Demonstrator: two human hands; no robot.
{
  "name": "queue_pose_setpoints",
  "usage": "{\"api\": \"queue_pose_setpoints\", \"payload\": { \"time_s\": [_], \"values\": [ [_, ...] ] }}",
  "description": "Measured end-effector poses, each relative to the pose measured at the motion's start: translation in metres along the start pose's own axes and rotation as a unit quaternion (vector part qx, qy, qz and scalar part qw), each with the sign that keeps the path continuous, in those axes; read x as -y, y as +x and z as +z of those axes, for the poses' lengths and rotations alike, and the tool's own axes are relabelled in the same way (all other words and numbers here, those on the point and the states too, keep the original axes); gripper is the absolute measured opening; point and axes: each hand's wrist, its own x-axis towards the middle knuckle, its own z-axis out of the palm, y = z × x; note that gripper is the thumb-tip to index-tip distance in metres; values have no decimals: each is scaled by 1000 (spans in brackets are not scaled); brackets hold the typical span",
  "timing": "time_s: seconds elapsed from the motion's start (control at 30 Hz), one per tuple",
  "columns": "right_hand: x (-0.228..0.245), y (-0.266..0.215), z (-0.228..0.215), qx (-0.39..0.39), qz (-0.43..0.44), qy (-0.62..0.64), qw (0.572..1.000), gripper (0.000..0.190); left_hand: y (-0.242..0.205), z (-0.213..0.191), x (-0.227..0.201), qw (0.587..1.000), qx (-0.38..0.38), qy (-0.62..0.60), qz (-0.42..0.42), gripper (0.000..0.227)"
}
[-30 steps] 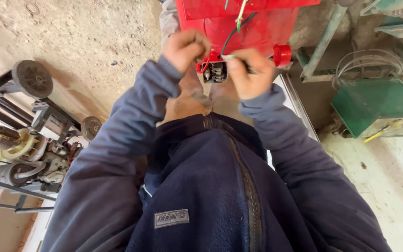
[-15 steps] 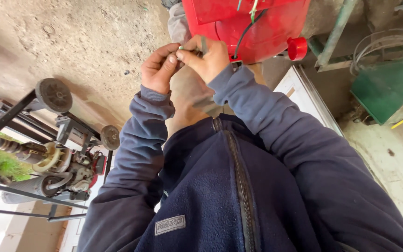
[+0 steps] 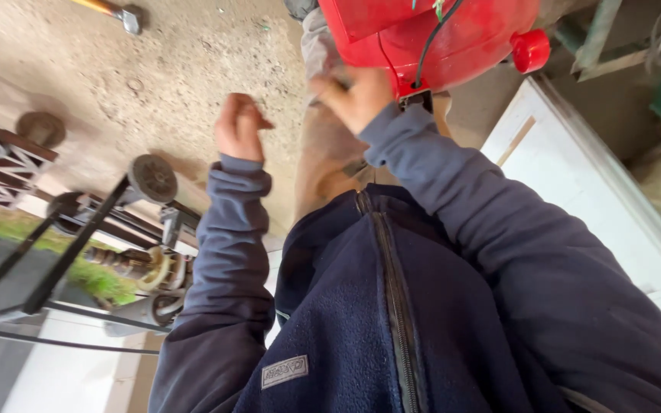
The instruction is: The person replaces the power cord on a red machine. They strip the insulation from the cord wires with a knife, twist the wire strands, and connect the wires to the machine's switch and terminals, working on the wiring while standing over the machine.
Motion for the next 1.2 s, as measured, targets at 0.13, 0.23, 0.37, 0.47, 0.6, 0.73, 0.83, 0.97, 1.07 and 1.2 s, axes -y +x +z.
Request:
{"api": "queue_pose_setpoints", "payload": {
  "time_s": [0.13,0.23,0.37,0.47,0.6,0.73,0.83,0.97,1.07,1.2],
  "values": [
    [-34,-17,-52,-254,-9,116,960,28,56,-108,116,976,-125,118,-134,37],
    [0,-9,-106,-372,-78,-26,924,32,80,-173,124,941,-169,181,-230,31],
    [-20,15,-115,-244,-257,-116,928,31,88,-255,206,853,-126,481,159,37],
    [-30,27,-101,-183,-71,-31,980,37,97,-238,201,896,-136,370,206,73],
    [-39,1,-87,-219,-52,49,973,44,93,-149,159,977,-32,196,-81,26],
    [-39,-9,-81,-240,-27,220,945,46,64,35,6,986,113,120,31,32],
    [-27,-19,-78,-281,-39,155,946,44,46,134,-68,970,215,75,79,33],
    [-13,-38,-92,-273,-58,96,955,41,52,213,-71,962,248,-105,42,35],
    [-35,-63,-95,-258,-104,25,960,38,61,231,-53,934,280,-219,-28,31],
    [-91,-109,-91,-227,-90,43,969,38,54,221,-62,904,306,-276,-113,30]
  ]
}}
